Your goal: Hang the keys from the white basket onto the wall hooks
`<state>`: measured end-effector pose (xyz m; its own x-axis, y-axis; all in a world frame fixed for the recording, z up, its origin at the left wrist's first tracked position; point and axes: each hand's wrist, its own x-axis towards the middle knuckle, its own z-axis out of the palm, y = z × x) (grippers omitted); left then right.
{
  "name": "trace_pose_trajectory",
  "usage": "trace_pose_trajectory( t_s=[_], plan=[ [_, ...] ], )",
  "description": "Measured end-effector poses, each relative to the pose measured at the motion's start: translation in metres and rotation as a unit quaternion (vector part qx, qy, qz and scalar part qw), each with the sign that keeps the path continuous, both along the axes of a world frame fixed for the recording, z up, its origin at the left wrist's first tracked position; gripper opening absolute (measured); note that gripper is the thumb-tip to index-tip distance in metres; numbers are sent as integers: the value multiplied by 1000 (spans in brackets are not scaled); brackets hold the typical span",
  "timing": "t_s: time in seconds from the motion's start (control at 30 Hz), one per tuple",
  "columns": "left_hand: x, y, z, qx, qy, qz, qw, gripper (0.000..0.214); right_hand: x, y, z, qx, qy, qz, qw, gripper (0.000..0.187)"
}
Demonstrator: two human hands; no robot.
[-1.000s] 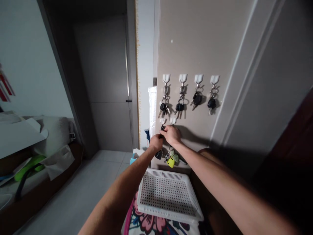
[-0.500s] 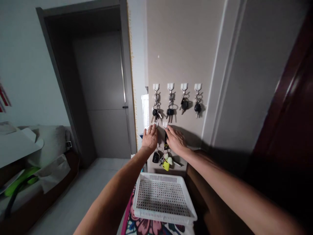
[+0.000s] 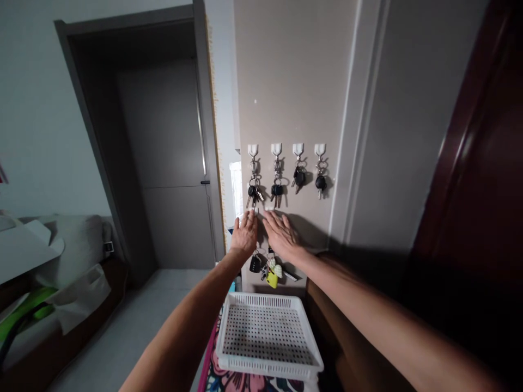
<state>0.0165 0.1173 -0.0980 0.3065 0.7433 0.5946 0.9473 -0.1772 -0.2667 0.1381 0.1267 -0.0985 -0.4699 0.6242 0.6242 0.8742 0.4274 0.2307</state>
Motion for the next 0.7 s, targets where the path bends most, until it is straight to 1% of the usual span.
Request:
trace_pose_trajectory(
  t_s=[0.07, 0.13, 0.3, 0.57, 0.7],
  plan=[
    [-7, 0, 0, 5, 5, -16, 1000, 49, -2, 1, 2, 9, -32, 39, 999, 39],
    [-15, 1, 1, 10, 17, -35, 999, 48, -3, 4, 4, 12, -49, 57, 997, 40],
    [-28, 3, 6, 16, 55, -68, 996, 49, -2, 11, 8, 7, -57, 60, 997, 39],
    [-30, -3, 21, 2, 87, -78, 993, 40, -8, 2, 18, -18, -69, 41, 997, 31],
    [-30, -3, 22, -4, 97, -70, 993, 34, -8, 4, 18, -6, -79, 40, 996, 28]
  ],
)
